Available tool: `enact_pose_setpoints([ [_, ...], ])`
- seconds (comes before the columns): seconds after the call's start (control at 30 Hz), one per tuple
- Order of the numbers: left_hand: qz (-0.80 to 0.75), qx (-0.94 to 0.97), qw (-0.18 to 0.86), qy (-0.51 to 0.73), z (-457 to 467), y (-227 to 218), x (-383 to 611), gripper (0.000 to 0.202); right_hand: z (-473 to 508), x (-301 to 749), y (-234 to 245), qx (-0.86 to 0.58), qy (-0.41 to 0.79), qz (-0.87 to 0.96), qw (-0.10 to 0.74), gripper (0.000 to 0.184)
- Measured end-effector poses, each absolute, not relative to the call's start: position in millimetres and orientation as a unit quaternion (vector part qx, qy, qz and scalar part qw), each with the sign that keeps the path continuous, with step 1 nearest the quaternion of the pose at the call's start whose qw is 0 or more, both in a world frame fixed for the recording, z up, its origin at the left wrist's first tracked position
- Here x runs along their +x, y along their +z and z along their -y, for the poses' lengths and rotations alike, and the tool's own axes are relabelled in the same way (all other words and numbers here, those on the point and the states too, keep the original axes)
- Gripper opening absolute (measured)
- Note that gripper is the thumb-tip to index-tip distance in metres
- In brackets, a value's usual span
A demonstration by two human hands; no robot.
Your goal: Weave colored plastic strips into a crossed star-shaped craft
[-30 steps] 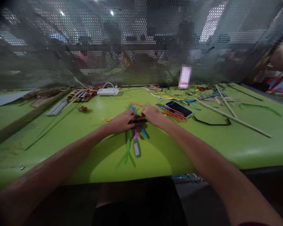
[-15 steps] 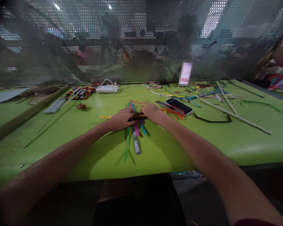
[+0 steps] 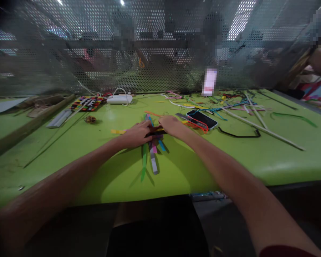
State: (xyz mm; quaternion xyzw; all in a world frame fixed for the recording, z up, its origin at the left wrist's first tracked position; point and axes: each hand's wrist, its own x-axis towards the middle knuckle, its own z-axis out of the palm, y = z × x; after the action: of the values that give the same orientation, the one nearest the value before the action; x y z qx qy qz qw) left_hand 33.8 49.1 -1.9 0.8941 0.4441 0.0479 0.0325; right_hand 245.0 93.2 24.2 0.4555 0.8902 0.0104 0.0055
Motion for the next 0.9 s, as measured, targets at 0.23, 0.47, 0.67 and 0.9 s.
enact_pose_setpoints([
  [0.23, -0.437, 0.897, 0.024, 0.056, -49.8, -3.1, 34.4, 0.043, -97.7, 247.7, 22.9, 0.458, -0.023, -0.889, -0.006, 0.019],
  [0.47, -0.449, 0.891, 0.034, 0.063, -44.0, -0.2, 38.1, 0.044, -92.4, 247.9, 32.9, 0.465, -0.058, -0.883, -0.026, 0.024],
  [0.67, -0.443, 0.893, 0.033, 0.072, -42.7, 0.2, 37.3, 0.046, -89.6, 243.1, 38.7, 0.501, -0.107, -0.857, -0.048, 0.022],
  [0.9, -0.444, 0.893, 0.028, 0.067, -43.0, -2.0, 37.4, 0.047, -86.0, 238.2, 39.5, 0.537, -0.154, -0.826, -0.072, 0.024],
])
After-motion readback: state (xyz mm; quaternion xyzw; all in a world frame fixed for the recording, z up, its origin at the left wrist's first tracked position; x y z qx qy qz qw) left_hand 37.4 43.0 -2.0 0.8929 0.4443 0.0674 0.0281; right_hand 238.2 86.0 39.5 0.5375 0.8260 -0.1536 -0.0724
